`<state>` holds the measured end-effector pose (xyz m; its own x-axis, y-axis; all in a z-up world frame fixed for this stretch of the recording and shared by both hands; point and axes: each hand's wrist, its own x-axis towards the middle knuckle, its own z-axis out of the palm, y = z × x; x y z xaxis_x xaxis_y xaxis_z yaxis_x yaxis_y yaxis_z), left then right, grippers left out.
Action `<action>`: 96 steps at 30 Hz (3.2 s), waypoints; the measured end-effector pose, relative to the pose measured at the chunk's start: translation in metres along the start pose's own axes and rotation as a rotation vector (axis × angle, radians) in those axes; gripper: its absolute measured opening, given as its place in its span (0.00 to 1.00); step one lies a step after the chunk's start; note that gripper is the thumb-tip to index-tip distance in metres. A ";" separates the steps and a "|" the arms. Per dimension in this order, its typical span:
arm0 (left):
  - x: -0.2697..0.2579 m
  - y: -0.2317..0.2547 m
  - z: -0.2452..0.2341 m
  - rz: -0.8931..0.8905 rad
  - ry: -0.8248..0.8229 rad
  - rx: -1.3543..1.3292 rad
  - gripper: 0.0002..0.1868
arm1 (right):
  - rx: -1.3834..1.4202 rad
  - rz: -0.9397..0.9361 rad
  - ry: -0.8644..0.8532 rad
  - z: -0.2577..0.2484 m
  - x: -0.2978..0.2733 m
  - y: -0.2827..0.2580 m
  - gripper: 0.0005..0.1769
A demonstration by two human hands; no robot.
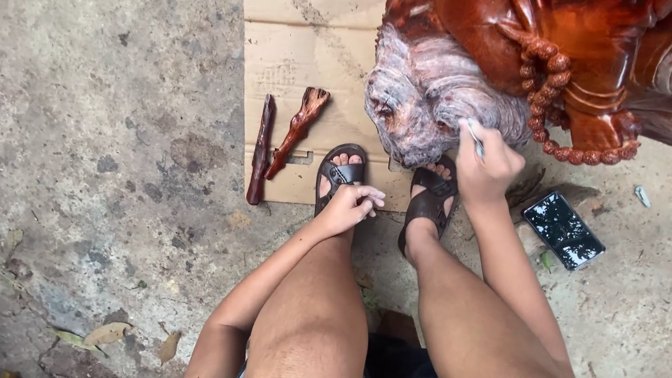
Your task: The person sands and polishes a large wooden sculpture by hand using a small piece of sandpaper or cloth to refine the surface detail.
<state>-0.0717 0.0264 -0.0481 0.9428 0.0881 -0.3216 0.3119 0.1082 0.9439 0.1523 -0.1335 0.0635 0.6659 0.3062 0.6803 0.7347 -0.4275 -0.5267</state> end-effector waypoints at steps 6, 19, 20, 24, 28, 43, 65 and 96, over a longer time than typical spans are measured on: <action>-0.003 0.009 -0.001 0.010 0.018 0.008 0.18 | -0.149 -0.157 -0.008 0.000 -0.032 0.019 0.07; -0.001 0.003 -0.003 -0.050 0.072 -0.079 0.18 | -0.105 -0.136 -0.188 -0.007 -0.043 -0.020 0.06; -0.002 0.001 -0.004 -0.046 0.072 -0.078 0.18 | -0.060 -0.124 -0.211 -0.008 -0.059 -0.014 0.05; -0.005 -0.004 -0.006 -0.052 0.071 -0.075 0.18 | 0.037 -0.176 -0.217 -0.010 -0.078 -0.002 0.04; -0.001 0.000 -0.004 -0.041 0.063 -0.063 0.18 | 0.082 -0.280 -0.247 0.000 -0.032 -0.034 0.07; -0.006 -0.002 -0.001 0.001 0.096 -0.076 0.18 | -0.155 -0.323 -0.290 0.029 -0.038 -0.051 0.20; 0.000 -0.007 0.007 -0.037 0.147 -0.111 0.18 | -0.116 -0.373 -0.171 0.054 -0.048 -0.038 0.20; 0.006 0.066 0.013 0.049 0.175 0.090 0.11 | 0.151 -0.420 -0.250 0.021 -0.086 -0.027 0.10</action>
<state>-0.0442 0.0216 0.0137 0.9247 0.2622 -0.2760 0.2830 0.0114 0.9591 0.0783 -0.1305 0.0088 0.3061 0.6275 0.7160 0.9439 -0.1021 -0.3140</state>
